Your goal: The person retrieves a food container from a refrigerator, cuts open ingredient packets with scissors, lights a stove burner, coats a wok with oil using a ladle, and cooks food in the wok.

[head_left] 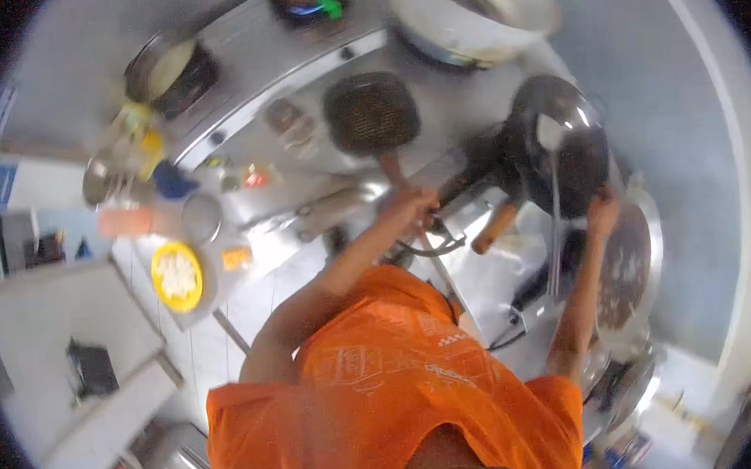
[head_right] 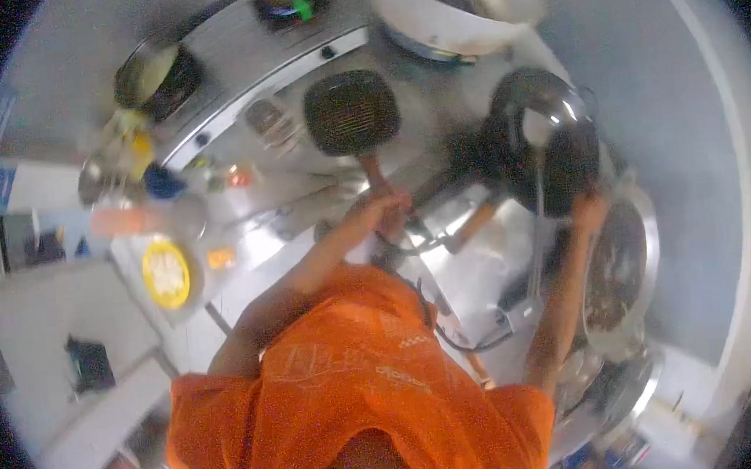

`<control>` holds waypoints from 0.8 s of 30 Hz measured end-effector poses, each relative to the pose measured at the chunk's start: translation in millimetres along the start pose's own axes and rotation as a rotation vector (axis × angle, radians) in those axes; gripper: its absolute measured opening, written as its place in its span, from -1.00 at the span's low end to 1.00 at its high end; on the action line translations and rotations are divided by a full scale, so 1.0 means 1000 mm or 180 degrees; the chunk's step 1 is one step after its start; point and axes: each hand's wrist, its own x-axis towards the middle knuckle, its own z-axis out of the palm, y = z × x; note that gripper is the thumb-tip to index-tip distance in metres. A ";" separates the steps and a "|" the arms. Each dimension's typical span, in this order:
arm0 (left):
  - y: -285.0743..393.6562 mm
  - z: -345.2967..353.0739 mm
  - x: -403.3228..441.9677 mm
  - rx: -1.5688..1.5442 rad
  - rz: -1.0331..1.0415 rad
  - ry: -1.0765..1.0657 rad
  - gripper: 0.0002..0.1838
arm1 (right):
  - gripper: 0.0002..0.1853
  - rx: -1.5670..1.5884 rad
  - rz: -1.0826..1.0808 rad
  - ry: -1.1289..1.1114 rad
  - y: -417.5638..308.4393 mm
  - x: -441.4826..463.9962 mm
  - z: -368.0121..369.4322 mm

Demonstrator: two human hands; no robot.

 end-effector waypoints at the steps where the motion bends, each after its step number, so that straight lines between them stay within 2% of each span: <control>1: -0.006 -0.022 0.001 -0.0524 0.0012 0.0094 -0.61 | -0.66 0.0489 -0.0312 0.0051 -0.036 -0.001 -0.017; 3: -0.001 -0.063 -0.007 -0.0653 0.0348 0.0927 -0.62 | -0.71 0.1466 -0.0777 0.0182 -0.099 -0.014 -0.041; 5: -0.019 -0.116 0.006 -0.0831 0.0488 0.1887 -0.58 | -0.74 0.2286 -0.1461 -0.0633 -0.176 -0.037 -0.048; 7: -0.052 -0.182 0.032 0.0506 0.1613 0.3043 -0.58 | -0.76 0.1634 -0.2175 -0.0868 -0.250 -0.069 -0.042; 9: -0.035 -0.217 0.040 0.0520 0.2007 0.3604 -0.26 | -0.77 0.1671 -0.2560 -0.0788 -0.295 -0.091 0.001; 10: -0.028 -0.233 0.046 0.0521 0.2170 0.3899 -0.10 | -0.76 0.1316 -0.2560 -0.0812 -0.331 -0.103 0.000; 11: -0.022 -0.246 0.052 0.0991 0.2148 0.3983 0.02 | -0.75 0.0954 -0.2565 -0.0845 -0.363 -0.112 -0.002; 13: -0.012 -0.267 0.059 0.1921 0.2064 0.4110 0.25 | -0.72 0.1058 -0.2705 -0.1183 -0.403 -0.115 0.020; 16: 0.036 -0.281 0.043 0.3758 0.1747 0.3376 0.40 | -0.71 0.0774 -0.2933 -0.1374 -0.447 -0.123 0.030; 20: 0.071 -0.319 0.065 0.4867 0.1528 0.2768 0.33 | -0.70 0.0812 -0.3227 -0.1307 -0.465 -0.128 0.055; 24: 0.094 -0.341 0.083 0.4717 0.1147 0.1953 0.21 | -0.68 0.0761 -0.3336 -0.1240 -0.469 -0.135 0.060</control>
